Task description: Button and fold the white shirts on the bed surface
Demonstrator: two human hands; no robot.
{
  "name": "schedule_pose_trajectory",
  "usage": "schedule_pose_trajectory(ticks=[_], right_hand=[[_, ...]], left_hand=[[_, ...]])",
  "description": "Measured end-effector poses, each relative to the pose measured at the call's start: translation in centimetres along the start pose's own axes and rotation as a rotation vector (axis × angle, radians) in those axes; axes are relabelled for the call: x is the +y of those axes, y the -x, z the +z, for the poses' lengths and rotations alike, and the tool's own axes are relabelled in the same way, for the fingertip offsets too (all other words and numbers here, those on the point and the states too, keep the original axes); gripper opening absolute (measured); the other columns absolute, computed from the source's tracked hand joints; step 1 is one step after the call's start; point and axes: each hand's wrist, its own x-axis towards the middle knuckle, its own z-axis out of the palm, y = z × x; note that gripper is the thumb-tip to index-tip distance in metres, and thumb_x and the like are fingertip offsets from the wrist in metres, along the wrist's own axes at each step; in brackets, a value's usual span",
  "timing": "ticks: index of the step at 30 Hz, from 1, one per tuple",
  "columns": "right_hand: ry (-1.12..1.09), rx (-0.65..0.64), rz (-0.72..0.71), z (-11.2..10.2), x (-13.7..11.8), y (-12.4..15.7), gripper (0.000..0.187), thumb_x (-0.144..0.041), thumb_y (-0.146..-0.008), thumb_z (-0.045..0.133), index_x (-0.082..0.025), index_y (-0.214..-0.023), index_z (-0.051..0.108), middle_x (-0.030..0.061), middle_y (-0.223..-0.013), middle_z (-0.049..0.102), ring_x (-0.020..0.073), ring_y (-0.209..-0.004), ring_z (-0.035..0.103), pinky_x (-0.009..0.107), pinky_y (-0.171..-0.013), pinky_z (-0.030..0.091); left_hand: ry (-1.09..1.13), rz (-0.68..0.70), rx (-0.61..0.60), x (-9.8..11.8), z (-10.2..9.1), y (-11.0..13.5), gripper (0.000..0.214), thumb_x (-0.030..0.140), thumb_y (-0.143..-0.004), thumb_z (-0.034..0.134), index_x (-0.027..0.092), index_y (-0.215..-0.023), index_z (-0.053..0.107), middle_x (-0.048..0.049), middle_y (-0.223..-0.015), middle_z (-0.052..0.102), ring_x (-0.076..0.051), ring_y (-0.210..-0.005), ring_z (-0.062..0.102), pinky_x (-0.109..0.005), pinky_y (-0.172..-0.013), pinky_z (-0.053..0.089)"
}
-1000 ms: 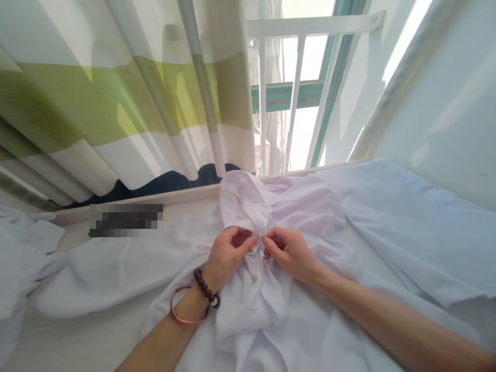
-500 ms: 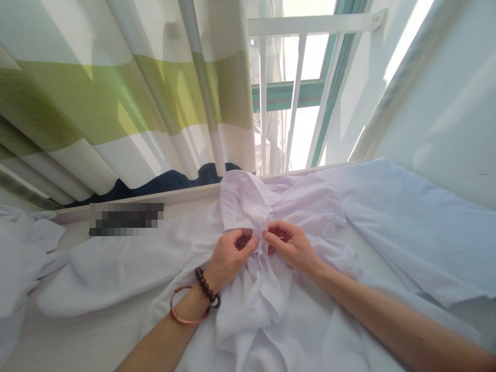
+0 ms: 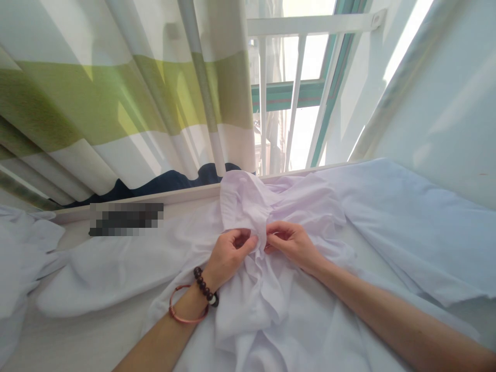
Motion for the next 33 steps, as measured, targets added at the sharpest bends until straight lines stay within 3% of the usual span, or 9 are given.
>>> schedule_pose_trajectory(ticks=[4,10,18,26,33], right_hand=[[0.016,-0.034,0.030,-0.20,0.00,0.03,0.027,-0.041,-0.068,0.078,-0.018,-0.081,0.073,0.0007,-0.072,0.071,0.0150,-0.061,0.068,0.028,-0.062,0.058],[0.050,-0.048,0.053,-0.41,0.14,-0.08,0.030,-0.045,-0.070,0.076,-0.018,-0.081,0.071,-0.0001,-0.063,0.070,0.0169,-0.060,0.069,0.030,-0.063,0.059],[0.191,-0.064,0.031,-0.08,-0.29,0.30,0.022,-0.036,-0.075,0.071,-0.019,-0.074,0.057,-0.0018,-0.058,0.067,0.0155,-0.059,0.069,0.026,-0.059,0.056],[0.239,-0.061,-0.011,0.00,-0.03,0.33,0.016,-0.034,-0.078,0.064,-0.020,-0.075,0.057,-0.0007,-0.061,0.066,0.0152,-0.059,0.068,0.027,-0.059,0.056],[0.479,-0.122,-0.165,-0.52,-0.03,0.30,0.007,-0.025,-0.082,0.056,-0.021,-0.077,0.057,0.0013,-0.065,0.067,0.0159,-0.059,0.067,0.028,-0.060,0.055]], left_hand=[[-0.003,-0.004,-0.023,0.03,-0.09,-0.03,0.027,0.041,-0.076,0.069,0.014,-0.077,0.070,-0.0034,-0.073,0.069,-0.016,-0.065,0.061,-0.022,-0.058,0.047],[-0.098,0.034,-0.014,-0.20,-0.04,0.08,0.028,0.042,-0.079,0.067,0.014,-0.074,0.068,-0.0014,-0.067,0.065,-0.014,-0.061,0.057,-0.021,-0.056,0.044],[-0.237,0.058,-0.032,-0.05,-0.03,0.06,0.025,0.040,-0.081,0.063,0.015,-0.081,0.070,-0.0040,-0.074,0.072,-0.018,-0.067,0.063,-0.024,-0.060,0.046],[-0.383,0.131,-0.032,0.12,-0.17,0.09,0.028,0.039,-0.086,0.056,0.014,-0.079,0.069,-0.0054,-0.073,0.072,-0.017,-0.063,0.061,-0.025,-0.059,0.045],[-0.473,0.220,-0.007,0.24,-0.10,0.24,0.022,0.034,-0.085,0.059,0.015,-0.076,0.069,-0.0035,-0.070,0.070,-0.016,-0.063,0.061,-0.025,-0.062,0.045]])
